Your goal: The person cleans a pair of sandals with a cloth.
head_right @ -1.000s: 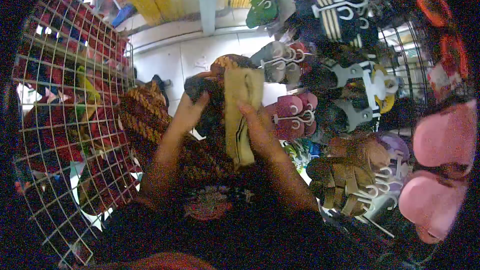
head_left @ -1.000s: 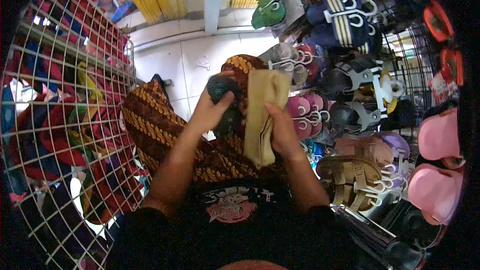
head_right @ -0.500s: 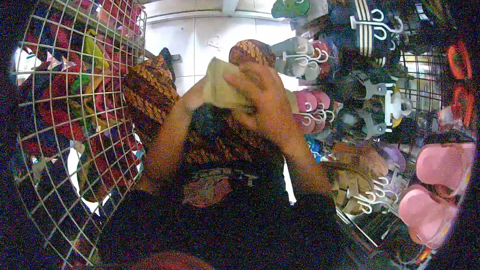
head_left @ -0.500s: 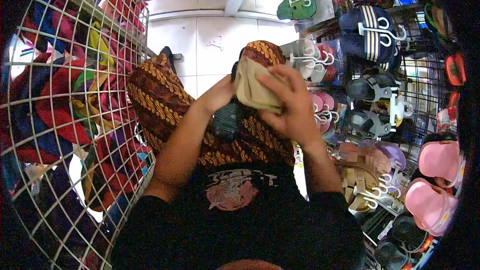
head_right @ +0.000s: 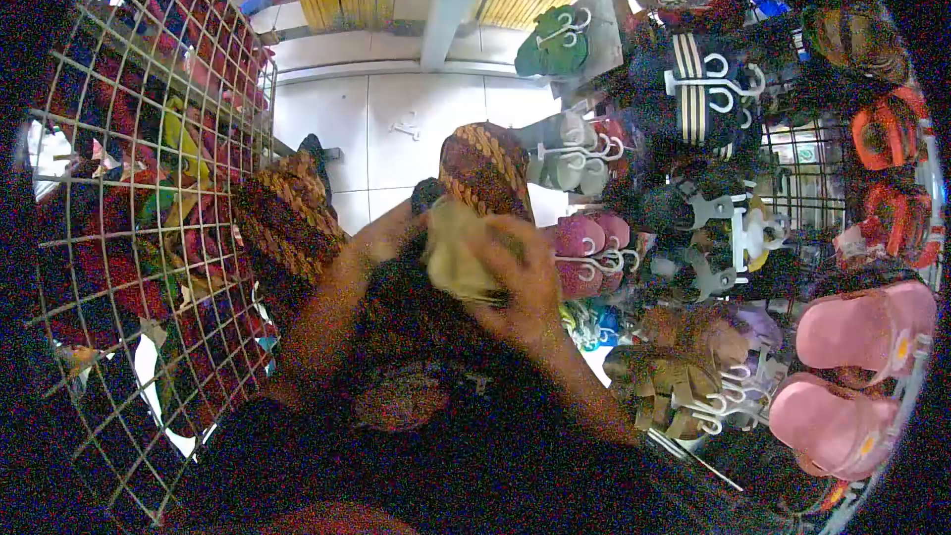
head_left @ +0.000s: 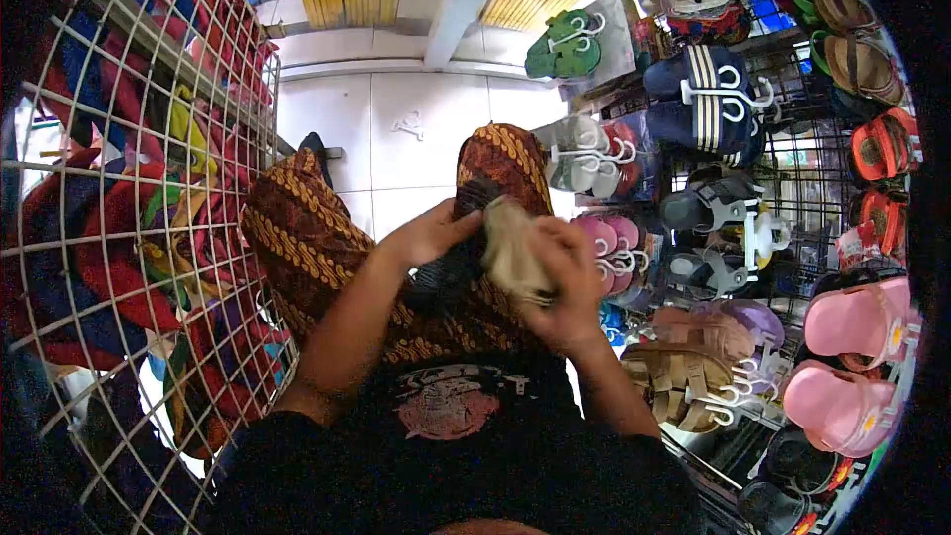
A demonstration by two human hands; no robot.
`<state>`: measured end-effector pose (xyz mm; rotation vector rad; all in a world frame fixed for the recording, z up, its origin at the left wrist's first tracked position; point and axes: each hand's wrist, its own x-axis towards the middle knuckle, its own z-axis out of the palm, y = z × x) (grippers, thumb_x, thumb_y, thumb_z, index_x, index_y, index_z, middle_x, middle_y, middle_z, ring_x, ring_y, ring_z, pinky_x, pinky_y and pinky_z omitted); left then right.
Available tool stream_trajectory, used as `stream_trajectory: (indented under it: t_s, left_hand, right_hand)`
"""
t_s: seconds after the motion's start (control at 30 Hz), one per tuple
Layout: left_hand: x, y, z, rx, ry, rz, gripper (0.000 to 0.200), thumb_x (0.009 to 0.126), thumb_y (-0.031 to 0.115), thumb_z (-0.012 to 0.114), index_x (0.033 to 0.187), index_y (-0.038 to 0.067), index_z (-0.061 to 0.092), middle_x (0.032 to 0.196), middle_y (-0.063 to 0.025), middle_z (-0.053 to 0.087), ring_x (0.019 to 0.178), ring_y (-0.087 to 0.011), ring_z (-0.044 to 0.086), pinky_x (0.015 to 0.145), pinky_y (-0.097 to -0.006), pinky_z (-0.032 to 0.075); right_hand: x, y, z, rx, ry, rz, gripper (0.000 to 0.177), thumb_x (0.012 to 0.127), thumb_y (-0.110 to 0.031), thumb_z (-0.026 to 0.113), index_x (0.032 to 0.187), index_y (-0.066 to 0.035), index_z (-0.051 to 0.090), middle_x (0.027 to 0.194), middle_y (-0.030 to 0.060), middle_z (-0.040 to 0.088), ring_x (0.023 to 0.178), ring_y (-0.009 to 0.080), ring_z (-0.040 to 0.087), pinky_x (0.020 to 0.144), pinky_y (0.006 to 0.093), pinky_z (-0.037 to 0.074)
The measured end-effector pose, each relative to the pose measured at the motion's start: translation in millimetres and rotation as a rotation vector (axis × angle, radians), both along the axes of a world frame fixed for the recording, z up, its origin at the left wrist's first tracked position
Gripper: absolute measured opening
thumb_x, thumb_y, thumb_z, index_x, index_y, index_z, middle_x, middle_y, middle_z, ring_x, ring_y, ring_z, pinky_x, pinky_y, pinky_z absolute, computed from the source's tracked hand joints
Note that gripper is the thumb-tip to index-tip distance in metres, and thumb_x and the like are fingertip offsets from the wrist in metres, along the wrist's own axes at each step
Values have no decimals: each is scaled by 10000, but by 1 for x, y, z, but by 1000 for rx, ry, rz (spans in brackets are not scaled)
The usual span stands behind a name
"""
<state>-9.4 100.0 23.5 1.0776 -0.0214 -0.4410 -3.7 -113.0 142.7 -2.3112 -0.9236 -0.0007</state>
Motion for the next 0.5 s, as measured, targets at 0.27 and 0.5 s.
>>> stream_trajectory:
  t_s: [0.27, 0.5]
  left_hand:
    - [10, 2, -4, 55, -170, 257, 377, 922, 224, 699, 1206, 7, 577, 1075, -72, 683, 1003, -187, 627, 936, -348, 500]
    - [-4, -28, -5, 312, -309, -2, 610, 805, 86, 761, 1336, 29, 468, 1197, -121, 613, 1166, -210, 556, 1004, -355, 443]
  right_hand:
    - [2, -16, -18, 22, 122, -2, 686, 702, -146, 778, 1347, -118, 546, 1349, 169, 504, 1244, 394, 490, 1060, 483, 410]
    - [11, -18, -6, -191, -198, 131, 697, 695, 2, 697, 1360, -105, 518, 1392, 146, 504, 1262, 399, 488, 1063, 472, 400]
